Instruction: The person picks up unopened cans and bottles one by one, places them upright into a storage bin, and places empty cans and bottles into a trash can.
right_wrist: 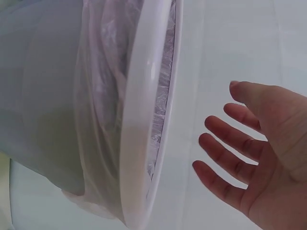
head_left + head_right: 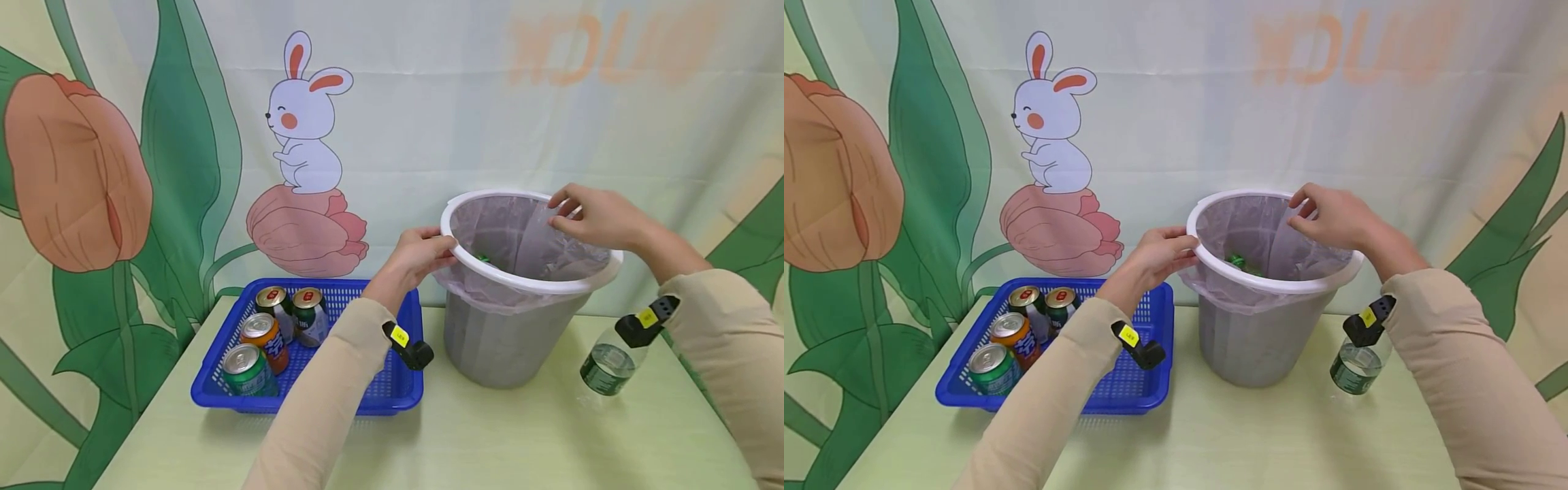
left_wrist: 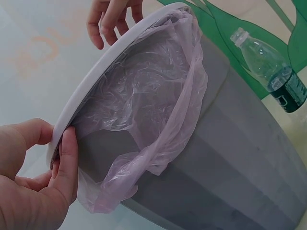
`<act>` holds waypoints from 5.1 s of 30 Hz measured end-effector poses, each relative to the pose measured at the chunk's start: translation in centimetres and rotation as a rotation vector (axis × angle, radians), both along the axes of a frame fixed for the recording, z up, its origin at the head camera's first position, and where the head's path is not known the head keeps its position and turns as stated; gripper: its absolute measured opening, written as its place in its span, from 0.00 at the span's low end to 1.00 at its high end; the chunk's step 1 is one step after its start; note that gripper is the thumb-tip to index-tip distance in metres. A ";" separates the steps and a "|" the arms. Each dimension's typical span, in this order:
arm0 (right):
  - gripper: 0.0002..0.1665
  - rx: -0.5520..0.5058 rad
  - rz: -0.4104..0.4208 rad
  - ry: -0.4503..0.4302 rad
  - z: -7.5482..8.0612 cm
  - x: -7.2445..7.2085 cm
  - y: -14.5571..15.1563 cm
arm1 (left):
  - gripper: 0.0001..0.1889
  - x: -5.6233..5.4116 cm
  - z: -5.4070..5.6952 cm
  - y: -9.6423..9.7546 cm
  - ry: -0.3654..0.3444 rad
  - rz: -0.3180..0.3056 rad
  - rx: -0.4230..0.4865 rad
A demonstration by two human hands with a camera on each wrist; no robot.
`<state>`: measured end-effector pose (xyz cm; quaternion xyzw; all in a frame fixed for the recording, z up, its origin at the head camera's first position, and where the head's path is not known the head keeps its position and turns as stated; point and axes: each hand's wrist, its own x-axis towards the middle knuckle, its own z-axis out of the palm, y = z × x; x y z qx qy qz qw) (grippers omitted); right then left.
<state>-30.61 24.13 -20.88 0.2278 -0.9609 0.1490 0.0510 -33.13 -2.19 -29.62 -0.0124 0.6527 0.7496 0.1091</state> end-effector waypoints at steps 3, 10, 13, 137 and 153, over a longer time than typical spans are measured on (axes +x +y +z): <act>0.17 -0.001 -0.007 0.037 0.2 0.2 0.1 | 0.24 0.0 0.0 0.0 -0.005 0.003 0.008; 0.12 -0.002 -0.019 0.121 0.4 1.1 0.6 | 0.26 0.1 0.1 0.0 -0.003 -0.001 0.010; 0.12 -0.003 -0.017 0.139 0.5 1.5 0.8 | 0.26 0.1 0.1 0.0 -0.002 -0.004 0.010; 0.60 -0.671 -0.519 -0.060 -22.8 9.5 11.1 | 0.27 0.1 0.0 0.0 0.005 0.002 0.026; 0.60 -0.622 -0.430 -0.226 -25.8 7.4 12.2 | 0.26 0.2 0.0 -0.1 0.009 0.002 0.034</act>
